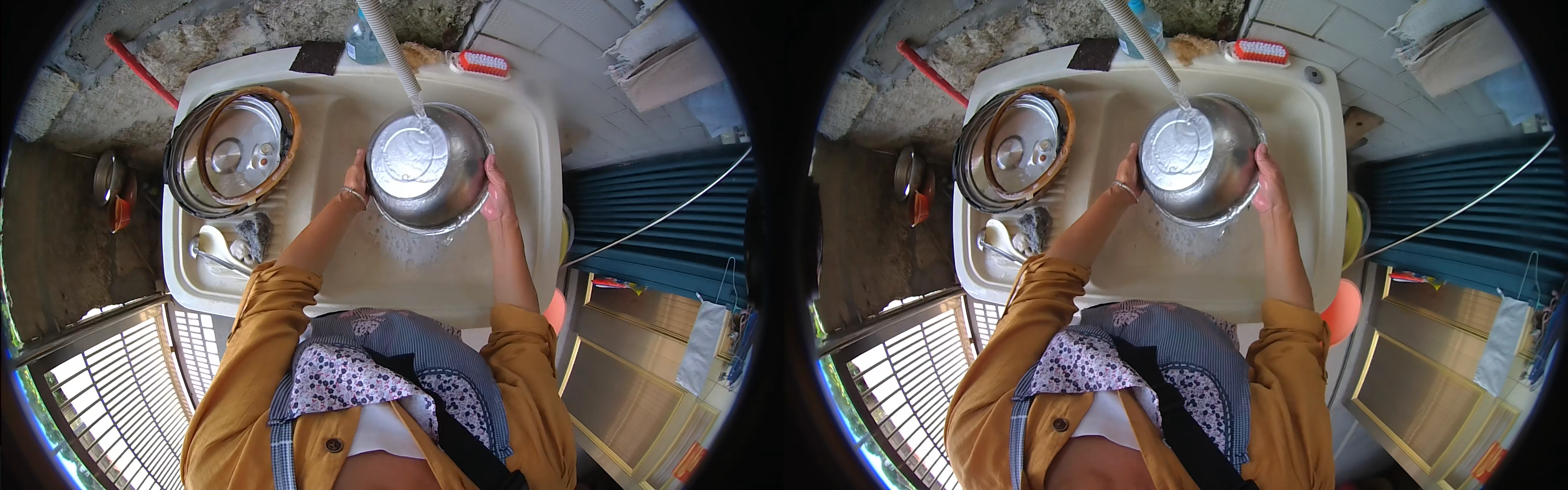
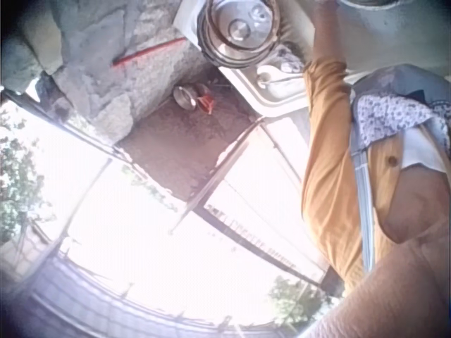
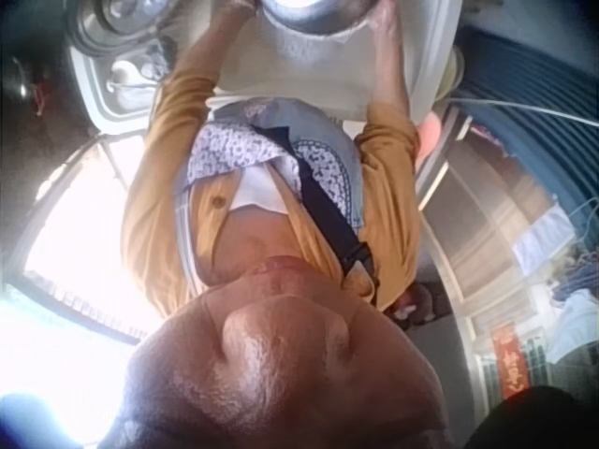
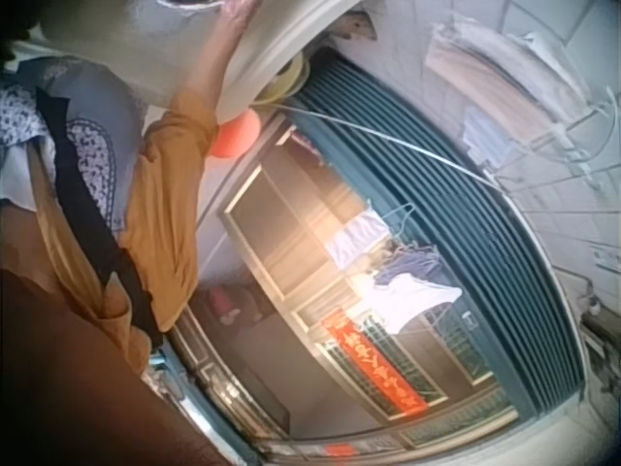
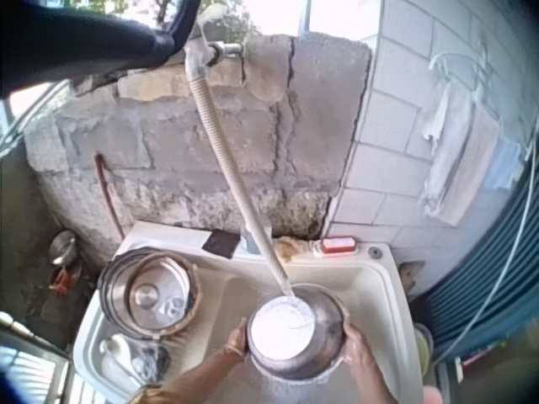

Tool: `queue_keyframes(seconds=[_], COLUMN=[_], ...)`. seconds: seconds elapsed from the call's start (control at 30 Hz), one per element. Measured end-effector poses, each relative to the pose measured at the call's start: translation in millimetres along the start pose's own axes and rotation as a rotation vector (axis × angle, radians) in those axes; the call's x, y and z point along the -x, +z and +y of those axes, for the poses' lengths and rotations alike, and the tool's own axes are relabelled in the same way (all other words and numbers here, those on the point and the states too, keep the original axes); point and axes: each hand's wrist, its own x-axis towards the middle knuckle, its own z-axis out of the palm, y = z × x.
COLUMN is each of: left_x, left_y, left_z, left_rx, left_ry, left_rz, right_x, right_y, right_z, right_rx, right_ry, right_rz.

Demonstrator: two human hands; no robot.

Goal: The person scrubs a pressure cooker lid and a rubber gasket with a steel wool pad in a sink. They then rinse a metal bowl under running water and place it in the sink.

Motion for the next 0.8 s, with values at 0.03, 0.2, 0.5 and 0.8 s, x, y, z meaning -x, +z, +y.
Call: queue_keyframes(seconds=[0.03,0.2,0.5,0.8], left_x=[0,47,77,53], left_y=[4,29,12,-32], left_z=[-6,4,21,-13], left_rx=[0.053,-0.101,-0.246,-0.139], left_ry=[-0.04,-0.194,-0.057,0.4], left_rz=[-0.064,-0.115,-0.115,0.015], right_x=[1,19,29,0], right_y=[7,78,111,46], right_z=[-2,-2,98,79], right_rx=[0.009,0.489,1.496,1.91], right_ry=[-0.002,-0.135,-0.647,-1.016], right_rz=[-0.003,0.0,-0.394,-0.57])
